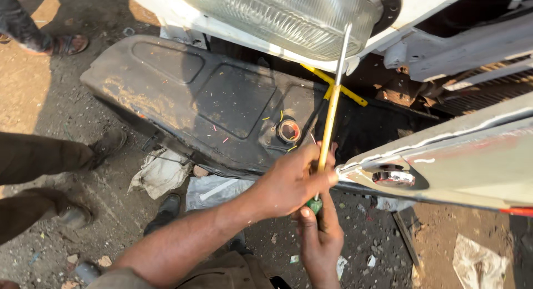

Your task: The person connects the wiring harness to a red headlight assembly, then uses a screwdriver to secure the headlight into the front of a white vehicle. The headlight is aligned and fastened with multiple screws.

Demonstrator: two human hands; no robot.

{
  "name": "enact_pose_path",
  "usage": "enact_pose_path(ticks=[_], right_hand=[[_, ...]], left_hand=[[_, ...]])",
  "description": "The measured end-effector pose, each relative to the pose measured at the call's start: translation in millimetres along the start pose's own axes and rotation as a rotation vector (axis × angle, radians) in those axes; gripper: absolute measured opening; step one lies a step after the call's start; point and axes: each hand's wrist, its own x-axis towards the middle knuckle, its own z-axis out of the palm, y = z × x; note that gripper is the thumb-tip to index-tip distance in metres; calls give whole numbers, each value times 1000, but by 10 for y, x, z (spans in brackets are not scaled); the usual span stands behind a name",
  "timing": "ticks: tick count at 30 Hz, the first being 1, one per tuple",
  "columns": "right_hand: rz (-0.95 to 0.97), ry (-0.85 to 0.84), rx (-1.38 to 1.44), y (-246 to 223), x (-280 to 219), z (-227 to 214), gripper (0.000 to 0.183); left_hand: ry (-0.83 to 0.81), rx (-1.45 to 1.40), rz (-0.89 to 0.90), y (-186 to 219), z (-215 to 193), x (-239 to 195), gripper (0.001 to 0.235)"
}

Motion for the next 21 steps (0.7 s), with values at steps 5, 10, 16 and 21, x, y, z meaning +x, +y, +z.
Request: enact_pose_path(ticks=[5, 10, 16, 21], right_hand=[[-69, 342, -239, -370, -479, 170, 61], [-259, 749, -523, -972, -515, 547, 41], [-229, 854, -705, -1417, -582, 831, 37], [-315, 848, -838, -1485, -589, 925, 36]], left_hand=[[-3, -272, 243, 425, -323, 1054, 36], [-22, -316, 163, 740, -415, 1591, 49], [-94, -351, 118, 915, -474, 1554, 65], [-74, -383, 143, 897, -437, 1609, 61]])
